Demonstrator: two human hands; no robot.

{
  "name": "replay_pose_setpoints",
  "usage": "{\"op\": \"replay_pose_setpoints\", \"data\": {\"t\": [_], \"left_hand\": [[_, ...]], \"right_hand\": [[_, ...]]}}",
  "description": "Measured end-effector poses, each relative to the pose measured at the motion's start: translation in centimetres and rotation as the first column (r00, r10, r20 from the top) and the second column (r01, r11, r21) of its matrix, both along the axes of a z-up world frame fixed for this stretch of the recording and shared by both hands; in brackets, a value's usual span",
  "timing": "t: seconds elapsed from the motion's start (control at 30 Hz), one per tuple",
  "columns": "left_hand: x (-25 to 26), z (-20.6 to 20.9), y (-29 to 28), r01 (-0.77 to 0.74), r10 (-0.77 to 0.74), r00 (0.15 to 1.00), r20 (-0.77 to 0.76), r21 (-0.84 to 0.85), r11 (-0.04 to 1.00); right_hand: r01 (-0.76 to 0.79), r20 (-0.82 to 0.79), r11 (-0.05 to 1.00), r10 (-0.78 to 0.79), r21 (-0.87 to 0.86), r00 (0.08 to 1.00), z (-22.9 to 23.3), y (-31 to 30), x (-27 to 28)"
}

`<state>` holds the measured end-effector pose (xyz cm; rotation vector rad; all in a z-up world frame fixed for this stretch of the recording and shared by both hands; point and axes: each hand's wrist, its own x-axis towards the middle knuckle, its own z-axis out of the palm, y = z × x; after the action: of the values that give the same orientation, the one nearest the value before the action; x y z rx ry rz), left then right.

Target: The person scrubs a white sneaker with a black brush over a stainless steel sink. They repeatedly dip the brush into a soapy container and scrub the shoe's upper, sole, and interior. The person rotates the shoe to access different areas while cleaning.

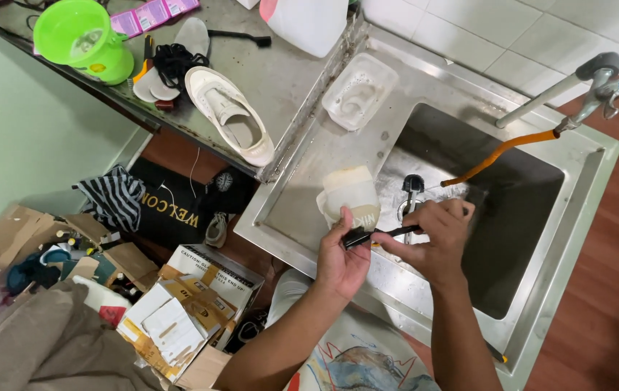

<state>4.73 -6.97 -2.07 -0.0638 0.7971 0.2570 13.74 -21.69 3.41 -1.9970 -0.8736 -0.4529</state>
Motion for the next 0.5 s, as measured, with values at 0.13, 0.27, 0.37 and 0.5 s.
{"op": "replay_pose_setpoints", "data": {"t": [0.13, 0.27, 0.37, 0.5], "left_hand": [[-0.4, 3.2, 0.4, -0.004, 0.004, 1.000, 0.016, -0.031, 1.000], [-0.5, 3.6, -0.1, 0.010, -0.009, 1.000, 0.017, -0.018, 1.000], [-0.4, 0.2, -0.2, 0.019, -0.019, 1.000, 0.008, 0.003, 1.000], [-0.5, 0.5, -0.6, 0.005, -0.005, 1.000, -0.013, -0.023, 1.000]], "right_hand": [[0.038, -0.034, 0.999, -0.037, 0.007, 0.999, -1.8, -3.3, 2.4], [-0.005, -0.006, 1.000, 0.005, -0.012, 1.000, -1.7, -1.9, 0.1], [0.072, 0.024, 0.997, -0.071, -0.021, 0.997, -3.7, -3.1, 1.0], [0.038, 0.022, 0.999, -0.037, -0.017, 0.999, -2.0, -1.9, -0.2]]}}
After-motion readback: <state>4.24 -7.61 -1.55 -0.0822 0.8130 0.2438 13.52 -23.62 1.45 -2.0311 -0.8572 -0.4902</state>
